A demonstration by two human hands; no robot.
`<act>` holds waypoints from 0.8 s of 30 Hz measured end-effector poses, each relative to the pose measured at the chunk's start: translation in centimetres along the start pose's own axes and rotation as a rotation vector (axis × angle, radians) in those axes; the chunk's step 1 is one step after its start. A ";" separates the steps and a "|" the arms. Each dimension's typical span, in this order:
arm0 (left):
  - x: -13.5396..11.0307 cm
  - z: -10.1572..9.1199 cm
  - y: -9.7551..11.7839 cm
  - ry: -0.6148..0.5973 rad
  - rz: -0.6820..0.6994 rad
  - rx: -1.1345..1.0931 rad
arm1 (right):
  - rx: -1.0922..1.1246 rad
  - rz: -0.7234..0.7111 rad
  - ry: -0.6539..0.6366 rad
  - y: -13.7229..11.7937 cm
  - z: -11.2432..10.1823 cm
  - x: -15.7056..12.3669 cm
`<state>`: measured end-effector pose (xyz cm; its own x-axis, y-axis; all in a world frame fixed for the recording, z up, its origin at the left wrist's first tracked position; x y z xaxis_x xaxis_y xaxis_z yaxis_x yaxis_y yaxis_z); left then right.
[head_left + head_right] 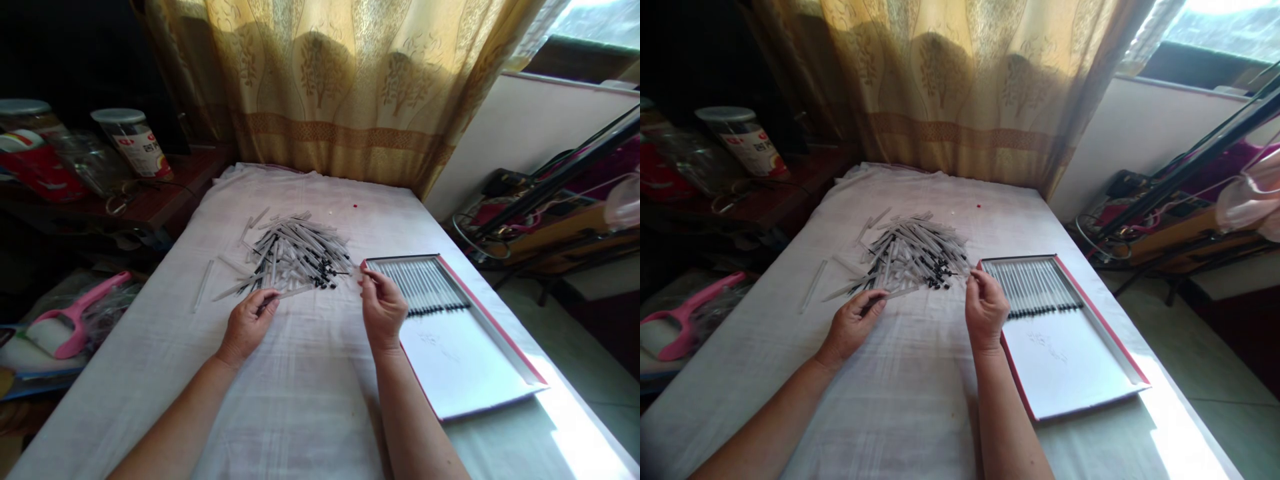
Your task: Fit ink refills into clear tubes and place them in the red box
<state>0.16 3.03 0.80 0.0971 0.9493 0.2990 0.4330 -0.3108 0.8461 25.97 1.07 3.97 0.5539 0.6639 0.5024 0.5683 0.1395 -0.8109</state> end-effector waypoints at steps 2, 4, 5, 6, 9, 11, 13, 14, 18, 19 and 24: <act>0.1 -0.1 -0.2 0.019 -0.027 -0.050 | 0.257 0.163 0.031 -0.3 -0.3 0.1; 0.1 -0.1 -0.3 0.031 -0.048 -0.083 | 0.451 0.302 0.057 -0.5 -0.4 0.2; 0.1 -0.1 -0.3 0.031 -0.055 -0.094 | 0.514 0.346 0.068 -0.7 -0.4 0.3; 0.1 -0.1 -0.3 0.028 -0.060 -0.101 | 0.555 0.376 0.072 -0.8 -0.4 0.4; 0.1 0.0 -0.3 0.013 -0.068 -0.108 | 0.591 0.409 0.058 -1.1 -0.1 0.4; 0.1 0.0 -0.2 0.004 -0.069 -0.106 | 0.592 0.419 0.040 -1.2 0.2 0.3; 0.1 -0.1 -0.1 -0.003 -0.066 -0.104 | 0.598 0.438 0.030 -1.2 0.6 0.1; 0.1 -0.1 -0.1 -0.007 -0.063 -0.104 | 0.604 0.449 0.026 -1.2 0.7 0.0; 0.1 -0.1 0.0 -0.007 -0.054 -0.110 | 0.627 0.473 0.010 -1.2 1.0 -0.2; 0.1 -0.1 0.0 -0.005 -0.053 -0.110 | 0.628 0.471 0.015 -1.2 0.9 -0.1; 0.1 -0.1 -0.1 -0.003 -0.056 -0.100 | 0.605 0.459 0.061 -1.0 0.4 0.4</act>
<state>0.08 3.10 0.76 0.0781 0.9654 0.2487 0.3462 -0.2602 0.9014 25.35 1.48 4.83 0.6971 0.7129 0.0764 -0.1499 0.2491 -0.9568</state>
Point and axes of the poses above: each hand's wrist, its own x-axis towards the middle knuckle, its own z-axis out of the palm, y = z × x, the point moved 3 cm from there along x, towards the middle knuckle, and after that the axes turned 5 degrees about -x, right-handed, at the moved point
